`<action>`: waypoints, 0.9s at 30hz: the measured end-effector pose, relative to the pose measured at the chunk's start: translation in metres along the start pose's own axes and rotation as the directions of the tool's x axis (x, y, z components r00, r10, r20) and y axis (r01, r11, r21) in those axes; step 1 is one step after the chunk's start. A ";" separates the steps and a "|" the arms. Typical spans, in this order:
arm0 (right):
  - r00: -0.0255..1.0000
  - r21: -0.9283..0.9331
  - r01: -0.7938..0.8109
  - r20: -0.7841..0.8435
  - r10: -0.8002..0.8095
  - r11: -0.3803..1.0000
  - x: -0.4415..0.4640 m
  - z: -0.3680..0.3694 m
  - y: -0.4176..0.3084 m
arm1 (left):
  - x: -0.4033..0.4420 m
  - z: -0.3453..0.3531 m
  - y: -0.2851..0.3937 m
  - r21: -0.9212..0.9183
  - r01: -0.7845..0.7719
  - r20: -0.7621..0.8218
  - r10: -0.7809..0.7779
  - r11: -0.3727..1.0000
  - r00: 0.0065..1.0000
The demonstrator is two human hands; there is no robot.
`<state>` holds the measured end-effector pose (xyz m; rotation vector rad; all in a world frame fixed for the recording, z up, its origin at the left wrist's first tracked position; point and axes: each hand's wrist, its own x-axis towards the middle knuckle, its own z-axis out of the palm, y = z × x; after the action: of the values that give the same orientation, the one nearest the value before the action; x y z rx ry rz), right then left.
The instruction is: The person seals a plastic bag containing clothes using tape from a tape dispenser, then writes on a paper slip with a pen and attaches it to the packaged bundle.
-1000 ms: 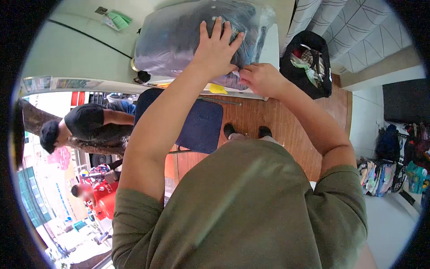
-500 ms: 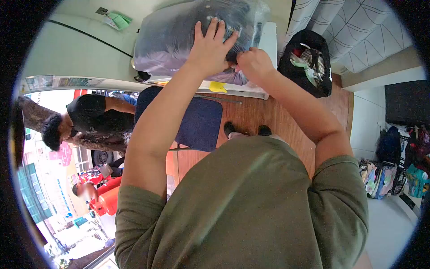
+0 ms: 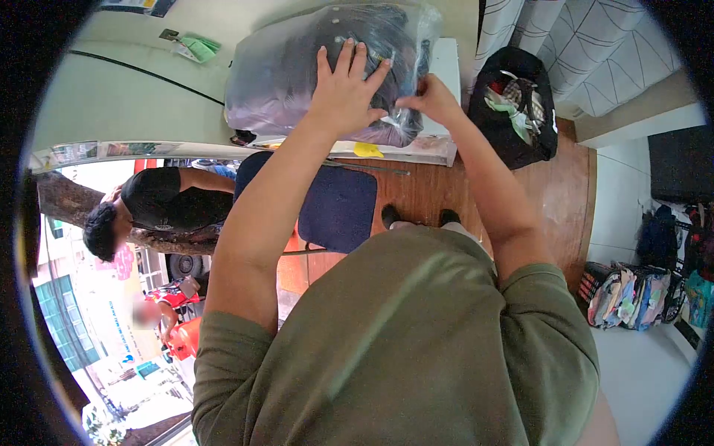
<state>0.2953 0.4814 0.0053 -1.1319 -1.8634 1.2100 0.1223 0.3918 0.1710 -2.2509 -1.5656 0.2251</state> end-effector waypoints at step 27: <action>0.416 -0.291 0.850 -0.141 -0.898 0.439 -0.077 0.159 -0.120 | -0.127 -0.005 -0.071 -0.432 -0.001 -0.416 -0.198 0.902 0.888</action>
<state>0.1557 0.3267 0.0529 -0.1921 -1.9112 0.2280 0.0160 0.2941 0.1932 -2.2814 -1.5655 -0.6915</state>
